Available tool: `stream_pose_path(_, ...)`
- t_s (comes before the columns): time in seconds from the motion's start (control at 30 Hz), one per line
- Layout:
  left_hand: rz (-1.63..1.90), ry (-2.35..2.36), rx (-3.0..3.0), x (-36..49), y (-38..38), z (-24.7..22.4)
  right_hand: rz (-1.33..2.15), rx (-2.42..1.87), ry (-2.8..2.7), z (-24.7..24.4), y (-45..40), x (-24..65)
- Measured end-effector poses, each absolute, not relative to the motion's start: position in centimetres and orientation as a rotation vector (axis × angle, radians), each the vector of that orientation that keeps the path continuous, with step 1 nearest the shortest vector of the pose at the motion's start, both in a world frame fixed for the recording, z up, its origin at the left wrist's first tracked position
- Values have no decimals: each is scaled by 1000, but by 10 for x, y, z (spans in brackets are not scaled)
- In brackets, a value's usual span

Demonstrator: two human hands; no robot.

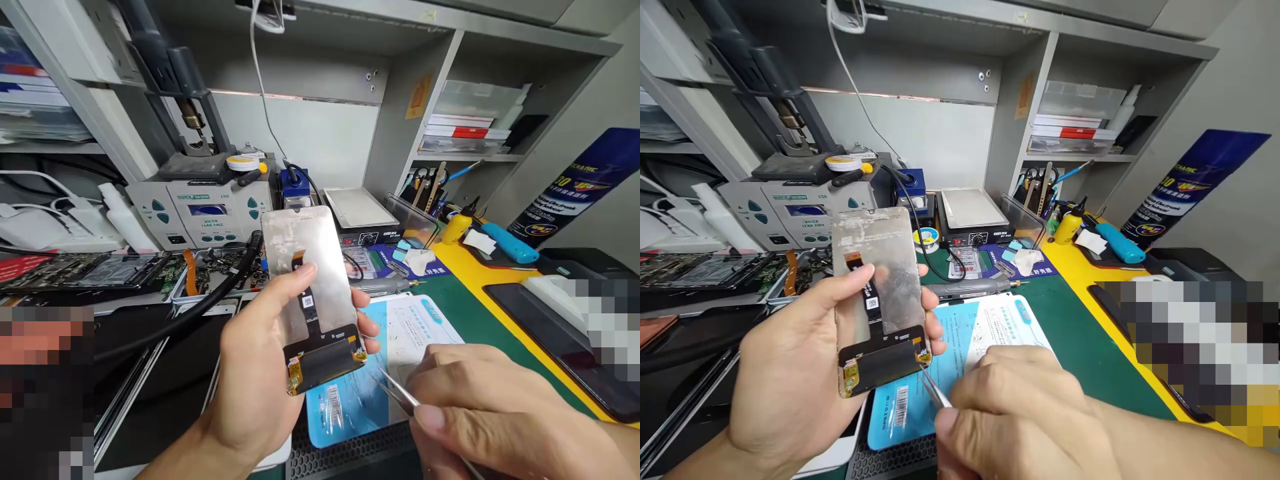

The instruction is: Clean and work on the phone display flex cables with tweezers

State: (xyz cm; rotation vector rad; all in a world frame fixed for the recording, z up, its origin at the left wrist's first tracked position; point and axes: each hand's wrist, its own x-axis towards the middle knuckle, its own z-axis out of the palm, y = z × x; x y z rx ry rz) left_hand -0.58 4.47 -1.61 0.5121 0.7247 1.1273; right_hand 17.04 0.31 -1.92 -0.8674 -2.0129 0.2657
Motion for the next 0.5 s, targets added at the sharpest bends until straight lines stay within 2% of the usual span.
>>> stream_pose_path(0.13, 1150, 769, 519, -4, 47, -12, 307, -934, -2156, -22, 7, 167)
stream_pose_path(0.27, 1109, 878, 468, -4, 46, -8, 127, -862, -1794, -41, 10, 166)
stream_pose_path(0.5, 1113, 854, 477, 2, 43, -7, 40, -866, -2077, -41, 16, 166)
